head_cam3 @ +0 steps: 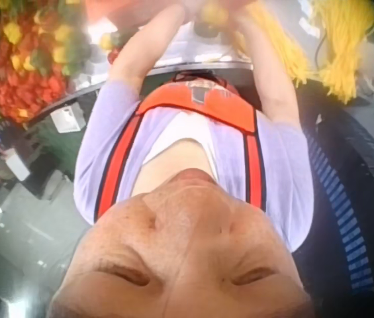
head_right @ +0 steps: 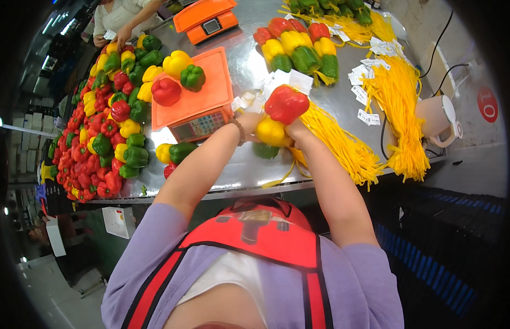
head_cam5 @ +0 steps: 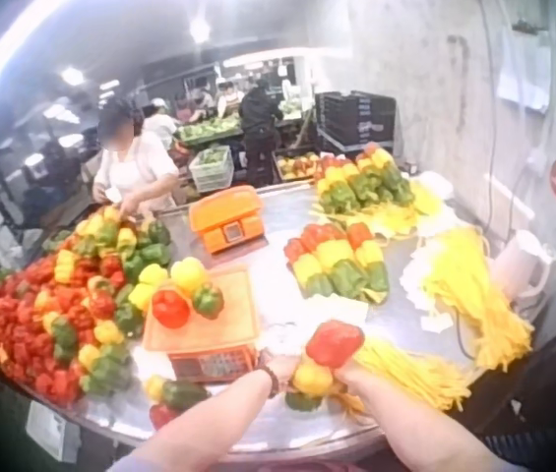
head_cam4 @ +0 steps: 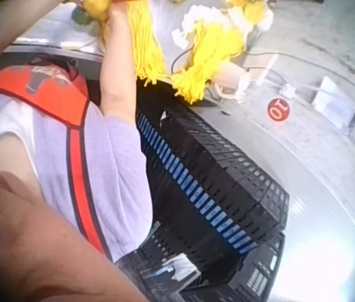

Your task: The person selects red, yellow, and green bell peppers from a bulk pile and threads them onto yellow plastic skewers. They tie the skewers into small bundles and place the finished bundles into black crates. The person also moves a hand truck and handles a phone briefly.

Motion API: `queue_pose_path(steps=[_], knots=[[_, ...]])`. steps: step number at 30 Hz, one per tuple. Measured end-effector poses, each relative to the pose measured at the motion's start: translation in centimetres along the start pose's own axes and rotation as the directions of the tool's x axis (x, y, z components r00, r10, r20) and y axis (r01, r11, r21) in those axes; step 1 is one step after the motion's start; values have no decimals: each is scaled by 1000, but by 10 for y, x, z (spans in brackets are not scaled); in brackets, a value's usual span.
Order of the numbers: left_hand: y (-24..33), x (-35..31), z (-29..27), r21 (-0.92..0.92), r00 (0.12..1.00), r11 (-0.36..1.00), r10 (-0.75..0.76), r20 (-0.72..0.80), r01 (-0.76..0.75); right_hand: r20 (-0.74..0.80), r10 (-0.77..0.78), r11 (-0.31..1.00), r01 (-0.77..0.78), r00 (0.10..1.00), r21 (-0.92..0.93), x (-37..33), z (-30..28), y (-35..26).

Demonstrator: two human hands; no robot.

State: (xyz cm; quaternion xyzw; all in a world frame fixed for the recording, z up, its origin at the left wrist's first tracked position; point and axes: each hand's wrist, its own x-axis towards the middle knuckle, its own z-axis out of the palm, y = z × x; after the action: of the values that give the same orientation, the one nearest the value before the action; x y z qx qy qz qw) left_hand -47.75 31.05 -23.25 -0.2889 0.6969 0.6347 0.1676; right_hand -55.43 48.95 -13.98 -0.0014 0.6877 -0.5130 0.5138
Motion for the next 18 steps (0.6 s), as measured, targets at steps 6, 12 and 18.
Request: queue_pose_path(steps=[6,12,18], knots=[[10,-86,17,-95,993,989,114,-4,-114,71,-708,697,711,703,-92,-2,18,41],[-27,-161,42,-441,971,865,215,-107,-240,-4,-585,804,579,811,-136,-65,46,91],[-50,-173,54,-100,845,852,483,-231,-515,18,-631,649,540,776,-536,-88,59,92]])
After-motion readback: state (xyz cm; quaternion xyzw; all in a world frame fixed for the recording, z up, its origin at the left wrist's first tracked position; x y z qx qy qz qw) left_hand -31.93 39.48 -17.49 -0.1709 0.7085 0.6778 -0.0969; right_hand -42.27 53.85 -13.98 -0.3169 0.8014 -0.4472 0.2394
